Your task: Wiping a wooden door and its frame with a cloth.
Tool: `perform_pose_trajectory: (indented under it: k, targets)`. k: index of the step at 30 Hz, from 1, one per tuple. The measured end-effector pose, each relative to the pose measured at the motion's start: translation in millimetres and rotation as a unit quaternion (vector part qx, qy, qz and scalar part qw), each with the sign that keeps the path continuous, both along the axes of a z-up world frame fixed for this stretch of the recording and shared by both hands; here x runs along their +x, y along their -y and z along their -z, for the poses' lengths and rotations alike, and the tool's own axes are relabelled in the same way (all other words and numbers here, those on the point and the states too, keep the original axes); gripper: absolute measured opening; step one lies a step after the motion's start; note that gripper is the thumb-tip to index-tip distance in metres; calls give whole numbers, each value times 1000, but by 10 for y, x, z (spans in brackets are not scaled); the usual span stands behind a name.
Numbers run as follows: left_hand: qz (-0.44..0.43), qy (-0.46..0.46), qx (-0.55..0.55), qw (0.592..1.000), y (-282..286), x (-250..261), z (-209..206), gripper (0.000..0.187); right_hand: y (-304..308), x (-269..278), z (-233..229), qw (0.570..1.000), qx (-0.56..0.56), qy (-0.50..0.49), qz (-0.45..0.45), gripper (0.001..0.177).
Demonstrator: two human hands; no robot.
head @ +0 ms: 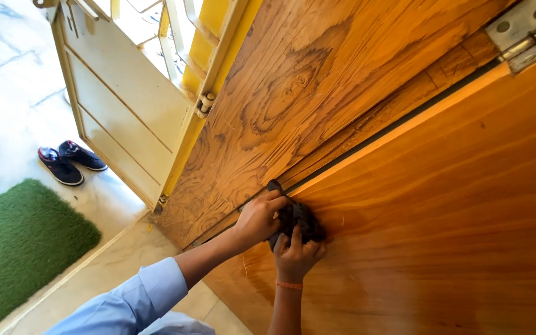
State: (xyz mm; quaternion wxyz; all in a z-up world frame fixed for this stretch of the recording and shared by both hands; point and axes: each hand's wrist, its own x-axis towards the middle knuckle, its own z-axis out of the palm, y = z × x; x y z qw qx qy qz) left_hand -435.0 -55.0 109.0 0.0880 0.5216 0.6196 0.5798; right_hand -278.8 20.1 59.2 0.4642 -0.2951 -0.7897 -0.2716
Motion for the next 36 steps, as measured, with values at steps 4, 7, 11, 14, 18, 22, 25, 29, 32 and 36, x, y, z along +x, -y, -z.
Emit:
perform_pose_trajectory:
  k: [4,7,11,14,18,22,25,29,32,36]
  targets:
    - [0,-1,14,1000,90,1,73,38,83,48,-65,1000,-11,20,-17,25]
    - [18,7,60,998,280,9,95,45,85,-8,-27,999,4,-3,-34,22]
    - [58,0,80,995,375,-57,30,55,167,-209,-1,998,-32,-30,-34,22]
    - [84,4,85,993,270,-211,30,54,320,-401,-106,991,-103,-72,-42,24]
    - [101,-31,126,986,50,-631,-107,40,470,-827,-366,975,-176,-127,-50,28]
    - [113,-109,186,970,13,-1115,-584,38,591,-1323,-768,959,-222,-173,-25,35]
    - [91,-191,175,962,50,-1409,-931,45,562,-1640,-947,958,-222,-183,11,44]
    - [88,-257,134,953,-26,-1681,-693,50,338,-1773,-372,959,-203,-191,56,35]
    - [59,-343,119,930,-46,-1932,-342,50,350,-1832,-166,969,-171,-175,43,22]
    - [14,-387,180,904,-23,-2248,-426,43,362,-1885,-413,987,-100,-121,45,18]
